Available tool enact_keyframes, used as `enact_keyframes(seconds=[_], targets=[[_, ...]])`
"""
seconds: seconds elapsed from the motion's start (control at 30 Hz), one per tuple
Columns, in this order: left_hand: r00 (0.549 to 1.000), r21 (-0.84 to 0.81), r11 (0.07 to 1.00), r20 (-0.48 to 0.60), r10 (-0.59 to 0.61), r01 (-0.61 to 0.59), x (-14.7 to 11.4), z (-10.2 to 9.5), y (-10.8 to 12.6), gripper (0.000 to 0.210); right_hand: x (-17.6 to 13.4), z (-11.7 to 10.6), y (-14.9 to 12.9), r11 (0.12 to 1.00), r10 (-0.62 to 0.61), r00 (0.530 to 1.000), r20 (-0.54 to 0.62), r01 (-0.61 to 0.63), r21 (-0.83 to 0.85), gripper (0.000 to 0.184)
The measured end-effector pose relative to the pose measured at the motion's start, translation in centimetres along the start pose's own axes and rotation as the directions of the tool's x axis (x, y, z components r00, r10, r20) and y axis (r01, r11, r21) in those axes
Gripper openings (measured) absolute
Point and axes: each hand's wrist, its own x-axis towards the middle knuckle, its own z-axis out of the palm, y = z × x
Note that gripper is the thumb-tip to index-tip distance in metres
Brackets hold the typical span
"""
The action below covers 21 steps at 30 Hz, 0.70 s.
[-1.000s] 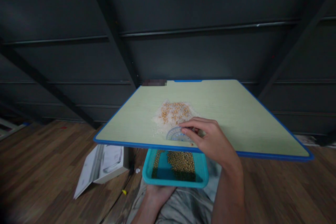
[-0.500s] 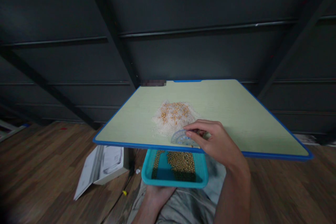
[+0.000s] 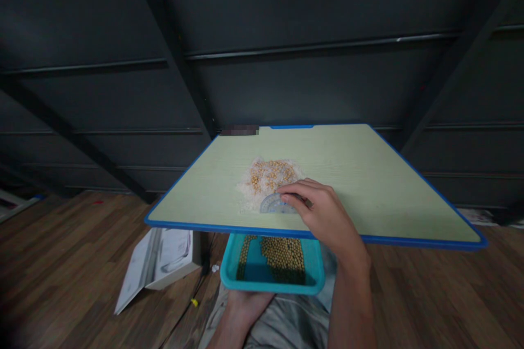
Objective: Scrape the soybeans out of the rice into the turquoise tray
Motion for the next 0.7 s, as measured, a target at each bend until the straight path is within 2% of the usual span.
enact_keyframes(seconds=[0.2,0.43,0.57,0.7], targets=[[0.999,-0.072,0.997,-0.013,-0.029,0.028,0.1,-1.1,-0.1,0.027,0.5,0.5,-0.1,0.997,-0.055,0.992,-0.111,0.049,-0.061,0.017],[0.999,-0.109,0.993,-0.008,-0.034,0.033,0.1,-1.4,0.0,0.031,0.4,0.6,-0.6,0.996,-0.065,0.955,-0.289,0.044,-0.077,0.017],[0.999,-0.093,0.995,-0.018,-0.032,0.03,0.0,-0.7,0.0,0.03,0.4,0.7,0.2,1.0,0.019,0.927,-0.376,-0.019,0.005,0.022],[0.999,-0.071,0.997,-0.028,-0.032,0.03,-0.1,-0.6,0.0,0.029,0.4,0.5,1.4,0.988,0.139,0.881,-0.452,-0.091,0.125,0.041]])
